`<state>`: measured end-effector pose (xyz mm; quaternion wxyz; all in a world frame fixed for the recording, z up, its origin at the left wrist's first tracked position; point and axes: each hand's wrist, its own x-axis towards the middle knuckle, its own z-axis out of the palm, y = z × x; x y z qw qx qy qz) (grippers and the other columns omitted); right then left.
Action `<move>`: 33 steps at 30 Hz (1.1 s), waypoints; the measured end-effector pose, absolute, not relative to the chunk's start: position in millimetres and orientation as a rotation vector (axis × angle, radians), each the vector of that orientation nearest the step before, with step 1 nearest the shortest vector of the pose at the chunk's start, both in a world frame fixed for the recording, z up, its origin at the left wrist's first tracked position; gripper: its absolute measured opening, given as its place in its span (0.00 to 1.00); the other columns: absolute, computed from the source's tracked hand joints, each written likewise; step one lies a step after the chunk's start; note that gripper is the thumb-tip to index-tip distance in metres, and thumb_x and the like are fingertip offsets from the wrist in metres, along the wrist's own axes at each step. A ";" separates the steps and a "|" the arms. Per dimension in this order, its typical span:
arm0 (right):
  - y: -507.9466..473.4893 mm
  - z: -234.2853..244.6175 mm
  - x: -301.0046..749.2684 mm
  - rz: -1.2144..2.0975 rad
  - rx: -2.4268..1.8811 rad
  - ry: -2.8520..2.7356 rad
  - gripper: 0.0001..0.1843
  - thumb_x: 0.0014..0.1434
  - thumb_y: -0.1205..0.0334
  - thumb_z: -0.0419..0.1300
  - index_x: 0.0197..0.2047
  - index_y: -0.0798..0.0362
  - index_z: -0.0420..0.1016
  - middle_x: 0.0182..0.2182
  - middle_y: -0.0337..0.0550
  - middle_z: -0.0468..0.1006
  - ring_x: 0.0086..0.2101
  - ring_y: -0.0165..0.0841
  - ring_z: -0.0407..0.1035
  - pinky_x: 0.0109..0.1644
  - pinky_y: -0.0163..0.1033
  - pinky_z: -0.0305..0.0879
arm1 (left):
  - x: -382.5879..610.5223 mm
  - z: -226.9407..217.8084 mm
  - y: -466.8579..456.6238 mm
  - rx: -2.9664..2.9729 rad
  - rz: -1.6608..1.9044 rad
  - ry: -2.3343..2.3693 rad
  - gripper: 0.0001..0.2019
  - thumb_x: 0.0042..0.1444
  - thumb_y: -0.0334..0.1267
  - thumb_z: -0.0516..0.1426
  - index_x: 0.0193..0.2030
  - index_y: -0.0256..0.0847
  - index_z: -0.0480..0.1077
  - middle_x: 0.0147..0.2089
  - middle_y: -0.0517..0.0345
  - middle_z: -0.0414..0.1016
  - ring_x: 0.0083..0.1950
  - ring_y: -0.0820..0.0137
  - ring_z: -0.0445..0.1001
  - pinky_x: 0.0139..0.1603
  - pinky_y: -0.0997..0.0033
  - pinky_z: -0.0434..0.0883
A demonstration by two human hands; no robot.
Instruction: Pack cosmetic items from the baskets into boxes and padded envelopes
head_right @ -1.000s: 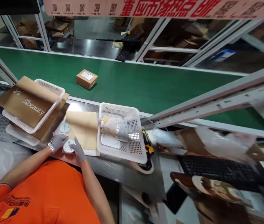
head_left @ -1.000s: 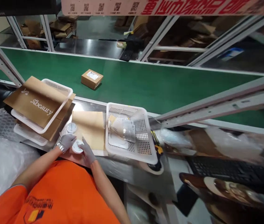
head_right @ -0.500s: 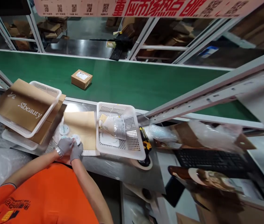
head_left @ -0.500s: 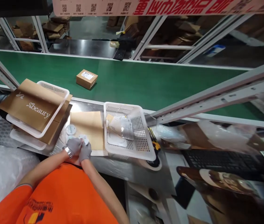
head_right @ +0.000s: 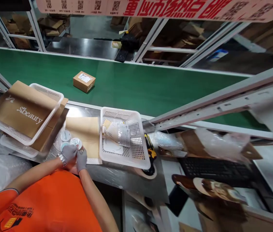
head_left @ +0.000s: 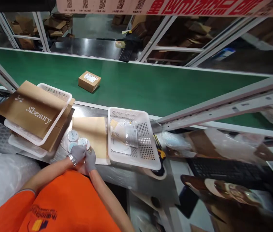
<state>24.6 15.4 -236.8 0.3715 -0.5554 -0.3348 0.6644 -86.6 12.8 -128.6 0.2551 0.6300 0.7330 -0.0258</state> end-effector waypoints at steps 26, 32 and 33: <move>35.2 -215.8 49.3 1.406 -1.593 -1.082 0.46 0.54 0.47 0.72 0.73 0.56 0.72 0.34 0.39 0.84 0.35 0.40 0.77 0.40 0.41 0.72 | -93.0 -141.9 15.0 1.712 0.036 1.897 0.25 0.79 0.46 0.47 0.73 0.43 0.75 0.57 0.41 0.86 0.55 0.55 0.84 0.56 0.61 0.74; 37.3 -227.0 40.7 1.404 -1.597 -0.989 0.45 0.54 0.45 0.68 0.71 0.55 0.71 0.42 0.45 0.88 0.41 0.43 0.81 0.50 0.45 0.76 | -81.8 -135.2 26.2 1.726 0.052 1.855 0.24 0.78 0.41 0.49 0.71 0.38 0.77 0.56 0.39 0.86 0.53 0.55 0.83 0.51 0.62 0.73; 37.4 -228.3 37.8 1.401 -1.598 -0.966 0.44 0.53 0.45 0.67 0.70 0.54 0.72 0.42 0.46 0.88 0.42 0.43 0.80 0.50 0.45 0.76 | -80.6 -133.5 27.9 1.728 0.062 1.853 0.24 0.78 0.41 0.49 0.70 0.37 0.78 0.55 0.38 0.86 0.52 0.55 0.83 0.50 0.62 0.73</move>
